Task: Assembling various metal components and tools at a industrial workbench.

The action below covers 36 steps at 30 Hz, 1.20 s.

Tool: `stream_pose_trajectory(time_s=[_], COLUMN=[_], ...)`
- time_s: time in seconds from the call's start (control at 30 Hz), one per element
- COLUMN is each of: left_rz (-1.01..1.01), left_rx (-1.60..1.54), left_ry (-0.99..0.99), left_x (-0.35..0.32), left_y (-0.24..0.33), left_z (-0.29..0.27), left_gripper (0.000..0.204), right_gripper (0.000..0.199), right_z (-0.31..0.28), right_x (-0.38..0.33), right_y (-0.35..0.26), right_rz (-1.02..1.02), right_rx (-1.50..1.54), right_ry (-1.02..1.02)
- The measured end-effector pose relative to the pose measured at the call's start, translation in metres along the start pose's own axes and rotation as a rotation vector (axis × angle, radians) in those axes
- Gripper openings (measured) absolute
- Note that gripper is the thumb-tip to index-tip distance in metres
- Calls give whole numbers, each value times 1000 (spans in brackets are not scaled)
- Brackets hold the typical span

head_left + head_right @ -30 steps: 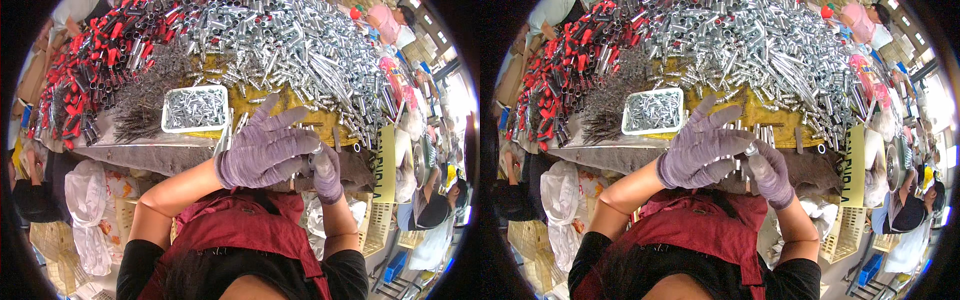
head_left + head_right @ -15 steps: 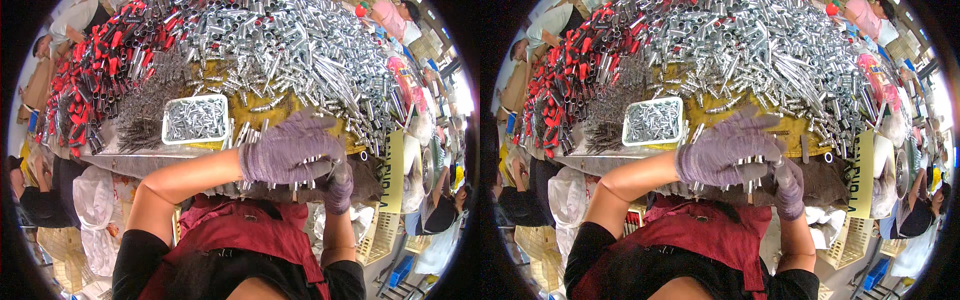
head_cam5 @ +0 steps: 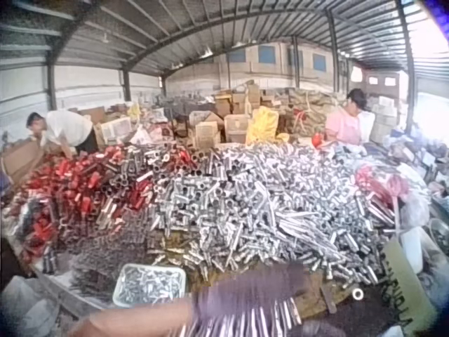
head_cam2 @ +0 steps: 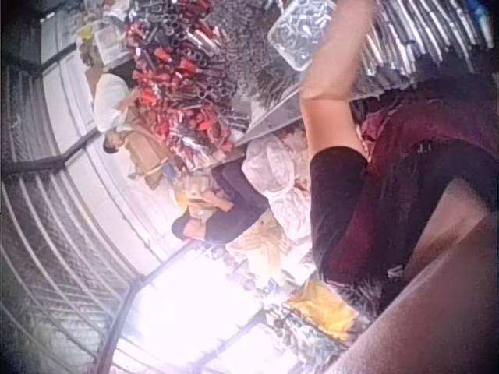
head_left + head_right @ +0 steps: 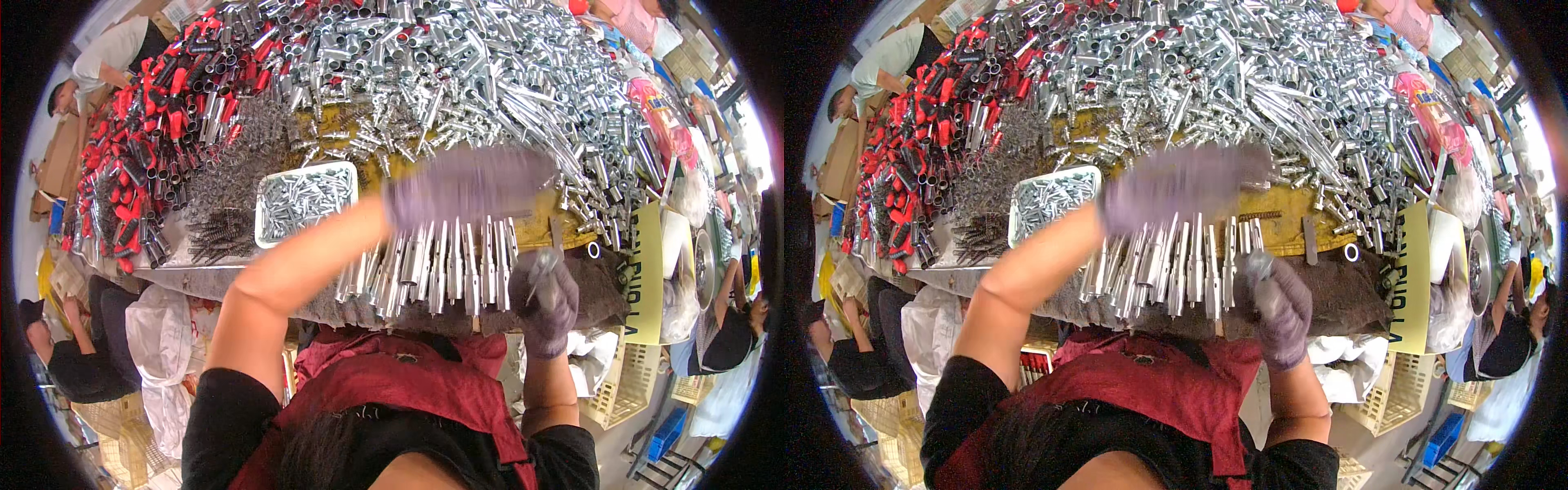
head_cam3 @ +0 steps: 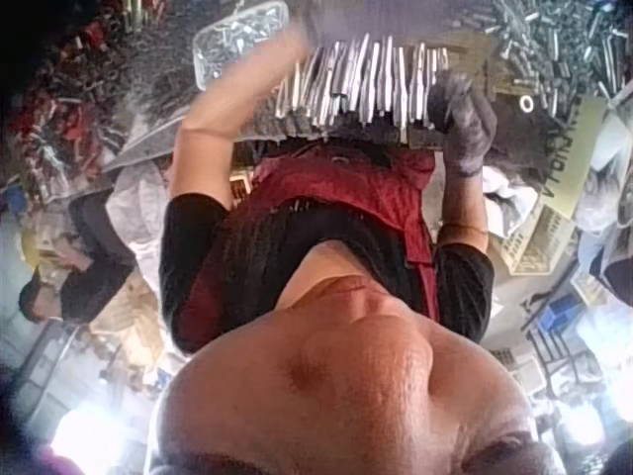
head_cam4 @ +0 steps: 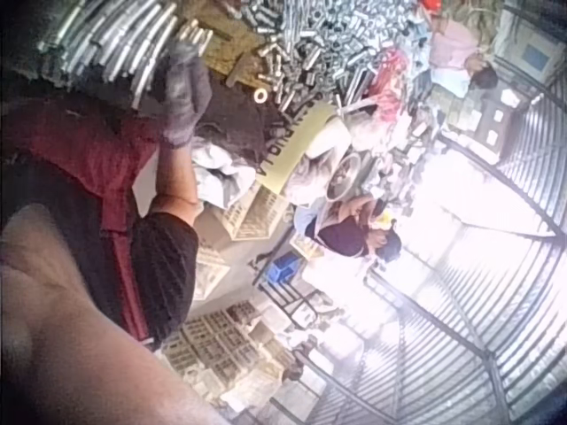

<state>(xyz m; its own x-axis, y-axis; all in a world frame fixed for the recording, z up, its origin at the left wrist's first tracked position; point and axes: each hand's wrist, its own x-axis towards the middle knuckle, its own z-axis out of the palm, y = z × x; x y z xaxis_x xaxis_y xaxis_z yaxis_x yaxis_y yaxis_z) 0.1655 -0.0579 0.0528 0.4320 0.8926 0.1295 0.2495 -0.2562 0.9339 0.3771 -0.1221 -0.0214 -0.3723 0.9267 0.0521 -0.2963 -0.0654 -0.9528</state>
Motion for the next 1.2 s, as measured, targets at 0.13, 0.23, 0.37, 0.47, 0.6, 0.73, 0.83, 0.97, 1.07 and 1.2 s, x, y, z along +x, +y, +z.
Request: stream_pose_trajectory(time_s=[0.13, 0.23, 0.37, 0.47, 0.6, 0.73, 0.83, 0.97, 1.07, 1.2], left_rz=[-345, -543, -555, -593, -394, -28, -75, -84, -152, -293], left_rx=[1027, 1135, 1260, 1264, 440, -423, -508, -1046, -1646, -1345], left_ry=[298, 221, 72, 42, 340, 317, 323, 539, 816, 782], left_x=[71, 99, 114, 101, 29, -43, -87, -122, -123, -133], left_y=[-119, -161, -157, -142, -85, -67, -68, -81, -62, -74], left_z=[-105, -129, -134, -137, -111, -72, -46, -15, -3, 6], left_gripper=[51, 43, 30, 34, 45, 39, 38, 24, 20, 16], right_gripper=[49, 56, 39, 30, 35, 33, 31, 33, 49, 49], right_z=[3, 6, -16, -14, -6, 31, 78, 118, 137, 137], right_x=[15, -1, -20, -11, 32, 73, 92, 86, 74, 84], right_y=[0, -4, 10, 8, -4, -19, -30, -20, -18, -16], right_rz=[-18, 29, 31, -29, -435, -361, -182, -365, -544, -135], right_rx=[27, -180, -180, -309, -1136, -1408, -1576, -1541, -925, -948], right_ry=[185, 264, 176, 160, 52, 48, -274, -337, -540, -366])
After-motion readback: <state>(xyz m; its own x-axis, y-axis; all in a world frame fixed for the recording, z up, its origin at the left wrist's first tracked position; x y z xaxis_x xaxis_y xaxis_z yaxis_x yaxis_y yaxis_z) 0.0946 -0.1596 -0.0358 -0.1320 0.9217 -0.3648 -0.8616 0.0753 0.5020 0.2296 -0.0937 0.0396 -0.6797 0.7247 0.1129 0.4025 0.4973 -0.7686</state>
